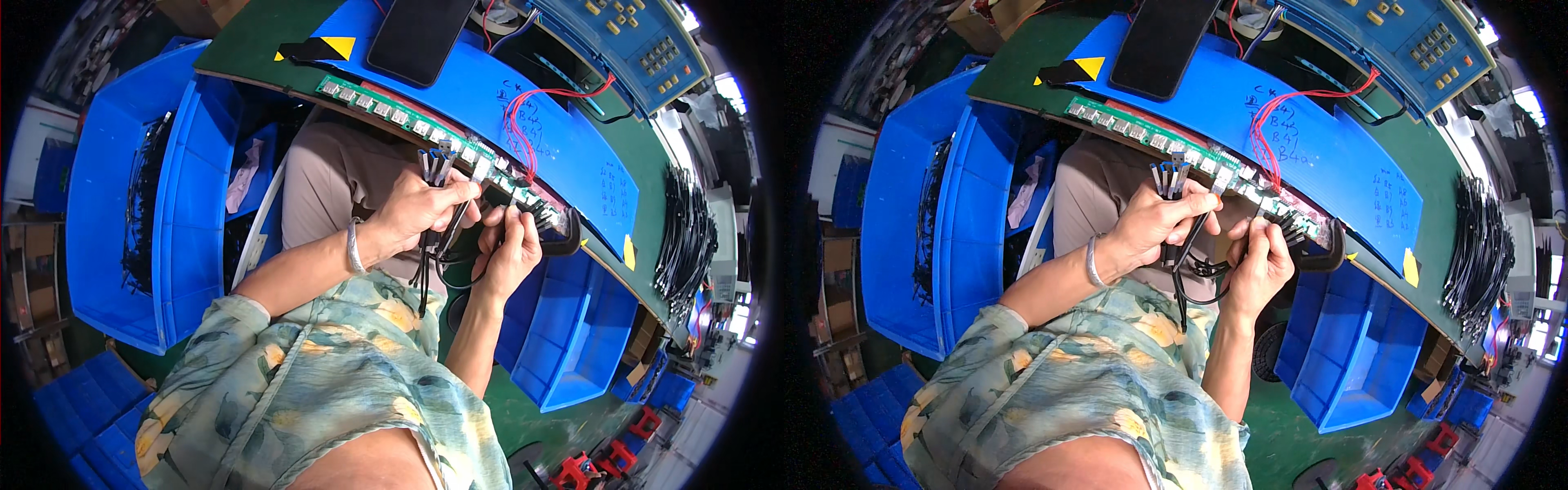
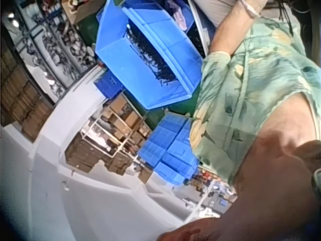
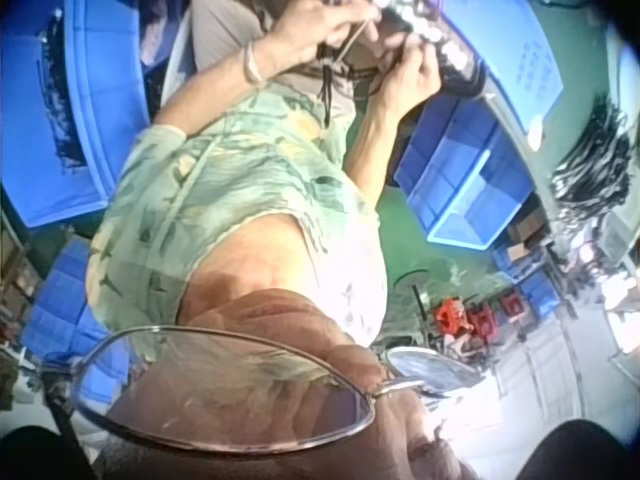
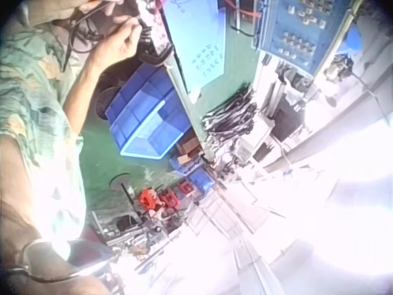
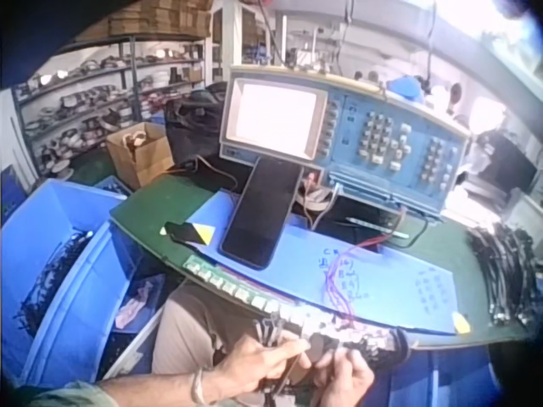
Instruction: Testing bundles of electronic cable harnesses on a diagnostic machine to verify functionality.
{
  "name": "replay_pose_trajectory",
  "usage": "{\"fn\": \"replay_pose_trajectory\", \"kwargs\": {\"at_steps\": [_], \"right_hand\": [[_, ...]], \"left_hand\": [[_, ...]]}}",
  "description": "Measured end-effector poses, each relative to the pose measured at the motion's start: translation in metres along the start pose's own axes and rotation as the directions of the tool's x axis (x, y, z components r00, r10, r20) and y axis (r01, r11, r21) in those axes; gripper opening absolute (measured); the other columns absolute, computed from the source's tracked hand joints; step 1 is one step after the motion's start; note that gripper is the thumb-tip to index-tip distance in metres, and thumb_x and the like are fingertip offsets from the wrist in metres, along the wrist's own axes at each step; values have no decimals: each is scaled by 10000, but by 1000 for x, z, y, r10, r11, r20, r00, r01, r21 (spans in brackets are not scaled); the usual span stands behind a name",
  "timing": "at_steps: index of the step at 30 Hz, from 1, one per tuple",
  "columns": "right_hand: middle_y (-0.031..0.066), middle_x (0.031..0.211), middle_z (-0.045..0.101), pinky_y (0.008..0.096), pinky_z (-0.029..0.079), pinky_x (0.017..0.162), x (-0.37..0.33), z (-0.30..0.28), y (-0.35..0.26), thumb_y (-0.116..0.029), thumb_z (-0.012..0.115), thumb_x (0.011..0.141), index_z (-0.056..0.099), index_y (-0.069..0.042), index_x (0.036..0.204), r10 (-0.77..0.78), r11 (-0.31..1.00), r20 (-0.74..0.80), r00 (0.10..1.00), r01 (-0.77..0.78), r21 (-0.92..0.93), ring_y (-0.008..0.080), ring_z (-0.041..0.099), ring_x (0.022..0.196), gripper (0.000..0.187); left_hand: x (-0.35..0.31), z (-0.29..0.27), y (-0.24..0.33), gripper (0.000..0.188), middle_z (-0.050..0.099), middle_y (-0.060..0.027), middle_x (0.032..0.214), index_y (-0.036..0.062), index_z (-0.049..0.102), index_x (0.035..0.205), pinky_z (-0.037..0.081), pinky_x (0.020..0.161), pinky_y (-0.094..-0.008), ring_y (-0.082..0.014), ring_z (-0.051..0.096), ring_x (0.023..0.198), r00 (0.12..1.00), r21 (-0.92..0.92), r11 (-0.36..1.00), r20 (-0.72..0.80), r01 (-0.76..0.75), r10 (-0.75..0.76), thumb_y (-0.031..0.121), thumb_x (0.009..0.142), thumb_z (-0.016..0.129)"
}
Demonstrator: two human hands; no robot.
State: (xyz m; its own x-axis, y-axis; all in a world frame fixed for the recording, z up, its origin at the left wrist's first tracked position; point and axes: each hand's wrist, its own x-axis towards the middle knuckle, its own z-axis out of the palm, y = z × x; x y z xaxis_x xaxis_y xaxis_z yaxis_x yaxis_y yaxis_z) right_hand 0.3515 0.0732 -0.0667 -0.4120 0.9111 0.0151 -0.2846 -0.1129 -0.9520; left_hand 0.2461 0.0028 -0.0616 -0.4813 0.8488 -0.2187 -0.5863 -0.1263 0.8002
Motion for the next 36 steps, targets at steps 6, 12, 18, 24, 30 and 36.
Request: {"fn": "replay_pose_trajectory", "kwargs": {"at_steps": [6,12,18,24,30,36], "right_hand": [[33,581,494,162,232,331,-3,0,0,-77,463,836,473,-25,656,33,999,4,999,-33,-15,32,326,385,188],[28,589,424,186,253,390,-31,-32,10,-100,431,854,412,-42,638,-15,990,327,945,60,-126,82,369,460,224],[80,612,428,330,464,413,-46,-92,-4,-80,452,837,400,-20,642,160,975,310,937,-199,100,177,462,464,211],[106,505,496,264,395,419,-55,-56,-13,46,444,764,463,33,545,190,967,644,741,-29,-253,170,477,417,220],[106,527,545,311,409,533,-76,-47,1,84,401,741,483,26,542,82,961,753,653,147,-232,174,464,468,223],[46,557,475,160,282,327,-48,-83,-46,9,450,802,485,22,694,152,963,60,987,-162,213,61,370,386,114]], "left_hand": [[-1,-1,-3,157,588,-92,631,-10,574,772,259,334,-166,-14,334,361,1000,32,999,-14,-15,16,146,782,562],[-13,-13,0,169,591,-82,674,-3,565,841,279,347,-170,-24,356,371,986,71,997,164,26,-37,159,819,522],[-19,-22,10,180,492,-1,566,-5,567,928,299,400,-188,-45,397,442,961,154,979,219,136,-168,126,822,505],[-10,-23,-1,156,534,-30,653,-2,568,871,322,398,-183,-41,417,458,924,89,987,349,134,-157,121,797,507],[-8,-19,3,170,602,-101,770,-8,571,894,310,375,-176,-39,392,416,950,25,986,265,164,-165,120,803,507],[-15,-18,3,179,600,-80,830,-4,583,927,346,406,-181,-43,452,488,959,167,980,239,113,-151,102,788,539]]}}
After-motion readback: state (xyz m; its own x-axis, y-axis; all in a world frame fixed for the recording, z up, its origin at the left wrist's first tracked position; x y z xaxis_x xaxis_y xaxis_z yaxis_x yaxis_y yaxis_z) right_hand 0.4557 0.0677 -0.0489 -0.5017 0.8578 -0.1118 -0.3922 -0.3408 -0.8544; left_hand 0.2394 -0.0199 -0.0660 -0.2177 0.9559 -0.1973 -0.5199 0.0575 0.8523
